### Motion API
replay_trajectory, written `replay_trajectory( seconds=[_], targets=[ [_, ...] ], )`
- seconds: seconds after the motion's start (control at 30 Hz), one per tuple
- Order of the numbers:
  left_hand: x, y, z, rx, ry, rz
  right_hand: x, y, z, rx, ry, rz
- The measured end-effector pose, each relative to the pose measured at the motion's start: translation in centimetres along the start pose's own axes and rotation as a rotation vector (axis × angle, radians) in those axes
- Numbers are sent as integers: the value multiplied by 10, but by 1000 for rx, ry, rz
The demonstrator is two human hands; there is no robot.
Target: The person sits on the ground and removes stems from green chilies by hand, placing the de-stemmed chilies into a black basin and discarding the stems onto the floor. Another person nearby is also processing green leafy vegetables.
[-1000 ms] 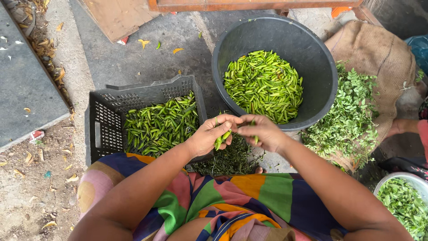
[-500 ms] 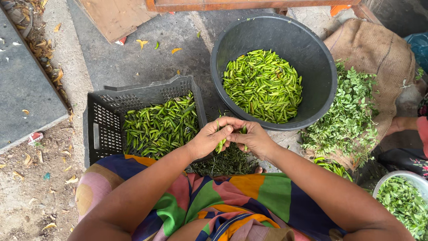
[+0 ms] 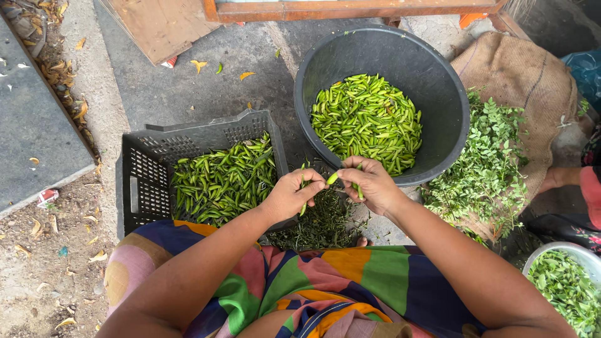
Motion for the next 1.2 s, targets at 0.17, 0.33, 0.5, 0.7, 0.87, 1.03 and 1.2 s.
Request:
replay_trajectory(
  seconds=[0.17, 0.33, 0.5, 0.7, 0.87, 1.03, 1.2],
  targets=[
    [1, 3, 6, -34, 49, -4, -1, 15, -5, -155, -57, 21],
    [-1, 4, 11, 271, 193, -76, -21, 34, -3, -1015, -799, -177],
    [4, 6, 13, -54, -166, -96, -41, 47, -1, -1718, -1156, -124],
    [-7, 5, -21, -431, -103, 96, -37, 9, 58, -1791, -1000, -947],
    [-12, 2, -38, -451, -170, 142, -16, 3, 27, -1016, -368, -308],
    [-9, 9, -25, -441, -176, 130, 7, 23, -20, -628, -325, -57],
    [0, -4, -2, -870, -177, 46, 10, 5, -10, -301, -277, 1]
  ],
)
Point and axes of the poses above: each hand's wrist, its own x-axis towards the middle knuckle, its own y-axis out of the palm, z = x × y, the point moved 2 cm from there along x, towards the middle knuckle, and after that the axes turned 10 degrees about y, right-handed, at the moved point
